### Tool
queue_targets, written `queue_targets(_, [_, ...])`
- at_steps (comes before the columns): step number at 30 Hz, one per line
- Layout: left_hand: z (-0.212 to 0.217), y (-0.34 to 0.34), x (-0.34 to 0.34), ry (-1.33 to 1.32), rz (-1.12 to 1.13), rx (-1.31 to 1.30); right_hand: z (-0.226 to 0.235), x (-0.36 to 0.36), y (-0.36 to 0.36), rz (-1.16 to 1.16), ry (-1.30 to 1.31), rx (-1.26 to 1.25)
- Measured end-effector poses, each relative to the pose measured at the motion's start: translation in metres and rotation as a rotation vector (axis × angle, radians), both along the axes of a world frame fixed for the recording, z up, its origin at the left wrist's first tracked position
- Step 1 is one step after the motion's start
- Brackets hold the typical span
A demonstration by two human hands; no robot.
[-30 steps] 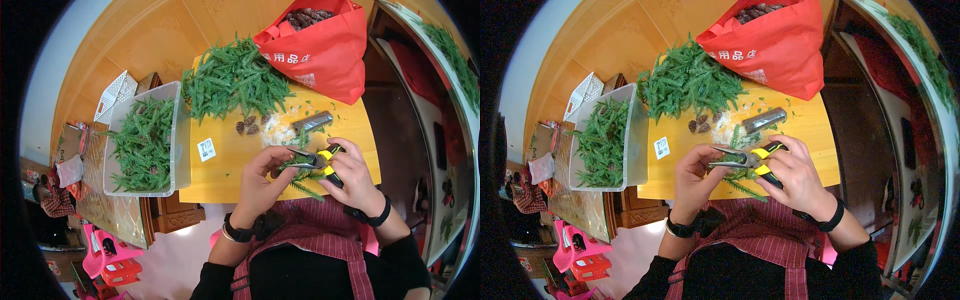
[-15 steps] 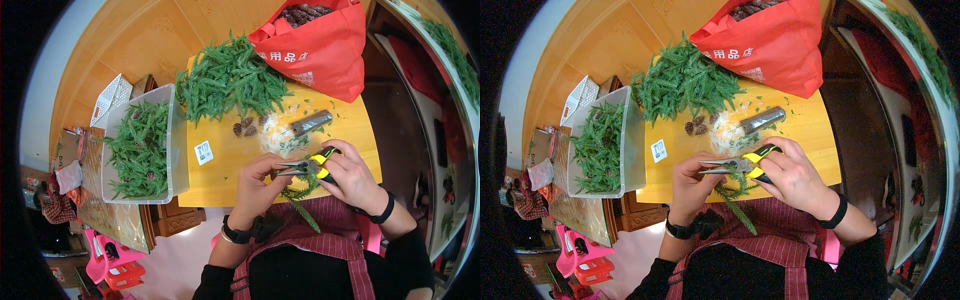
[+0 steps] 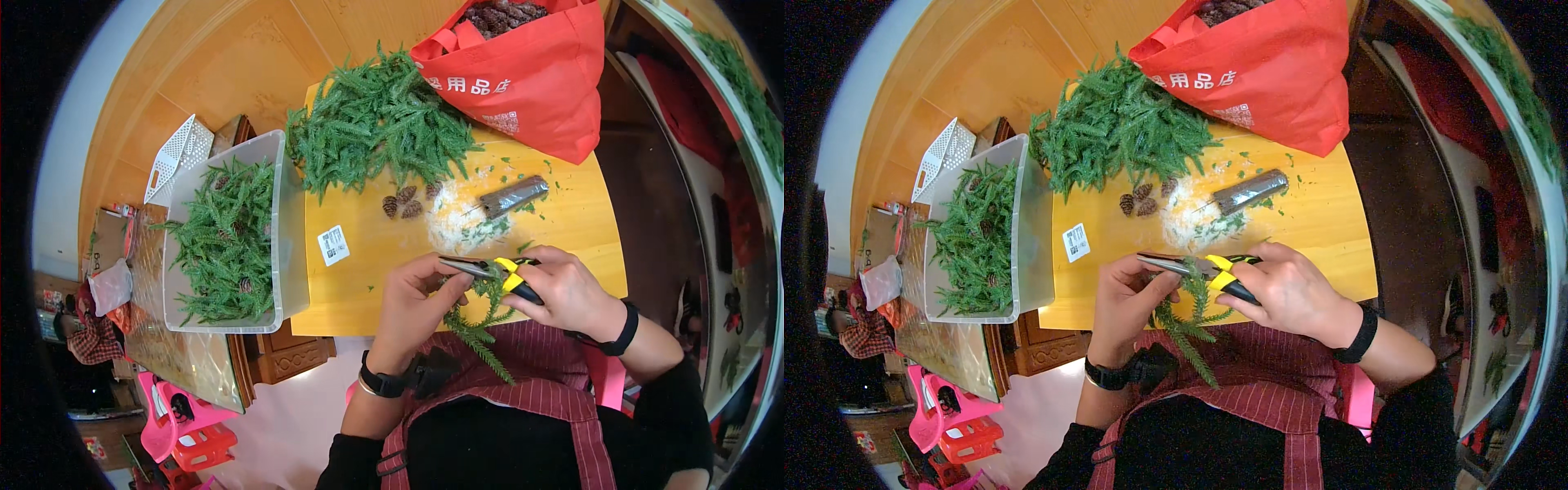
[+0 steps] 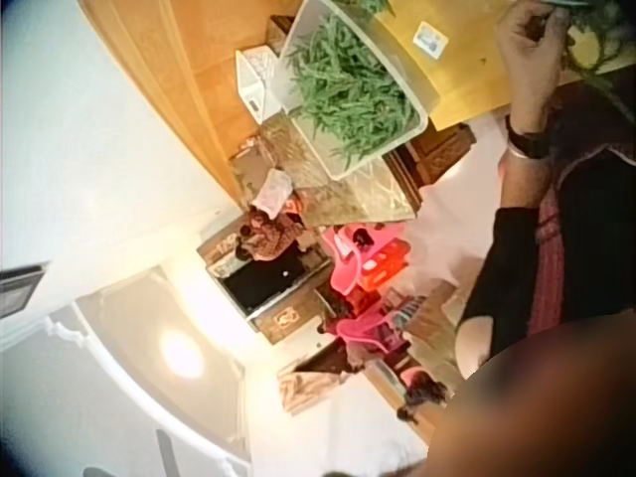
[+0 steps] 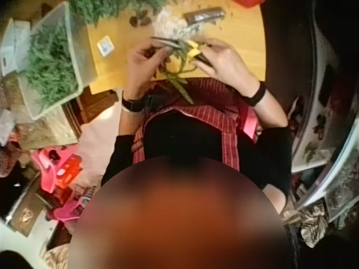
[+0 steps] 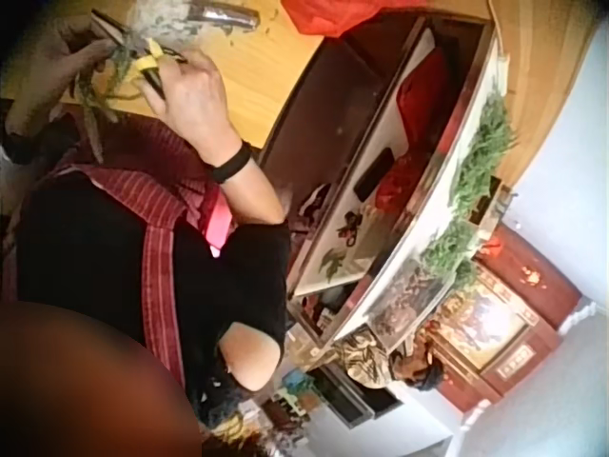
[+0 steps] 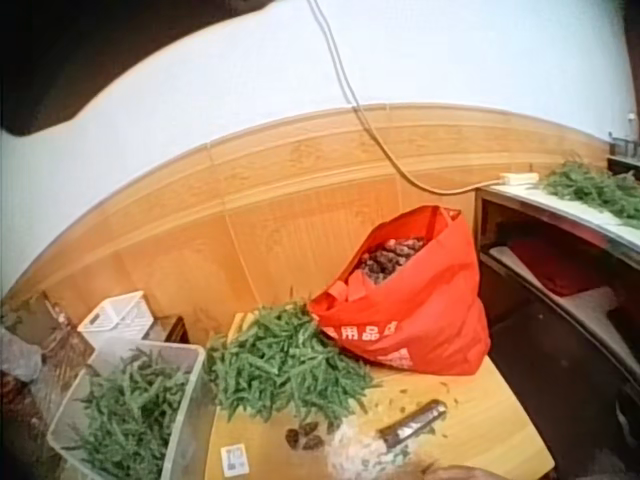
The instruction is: Trimming and sorting green leafy plant sprigs using pliers.
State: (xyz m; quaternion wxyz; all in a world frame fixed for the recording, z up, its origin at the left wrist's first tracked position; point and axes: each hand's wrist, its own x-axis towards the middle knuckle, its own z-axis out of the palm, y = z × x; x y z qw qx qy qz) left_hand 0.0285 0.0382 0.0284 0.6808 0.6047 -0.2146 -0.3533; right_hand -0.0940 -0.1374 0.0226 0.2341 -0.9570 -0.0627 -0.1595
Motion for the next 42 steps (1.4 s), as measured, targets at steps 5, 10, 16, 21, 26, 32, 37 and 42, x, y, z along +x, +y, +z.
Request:
queue_targets(5, [-0.013, 0.006, 0.004, 0.079, 0.060, 0.001, -0.004, 0.009, 0.004, 0.017, 0.132, 0.034])
queue_targets(10, [-0.026, 0.013, 0.006, 0.138, 0.103, 0.000, -0.010, 0.015, 0.007, -0.025, 0.147, 0.156])
queue_targets(16, [-0.027, 0.020, 0.016, -0.189, 0.188, 0.144, 0.006, 0.005, -0.021, -0.254, 0.225, 0.252])
queue_targets(21, [-0.026, 0.015, 0.029, -0.600, 0.030, 0.458, -0.011, -0.041, -0.052, -0.296, 0.338, -0.074])
queue_targets(26, [-0.032, 0.011, 0.042, -0.940, -0.046, 0.633, -0.018, -0.057, -0.067, -0.340, 0.345, -0.133])
queue_targets(32, [-0.041, -0.010, 0.071, -1.113, 0.165, 0.555, -0.014, -0.051, -0.075, -0.287, 0.489, -0.082])
queue_targets(37, [-0.053, -0.021, 0.079, -1.129, 0.102, 0.757, -0.005, 0.000, -0.055, -0.284, 0.263, -0.065])
queue_targets(42, [-0.066, -0.031, 0.086, -1.124, 0.114, 0.814, -0.016, 0.069, -0.025, -0.180, 0.021, -0.120])
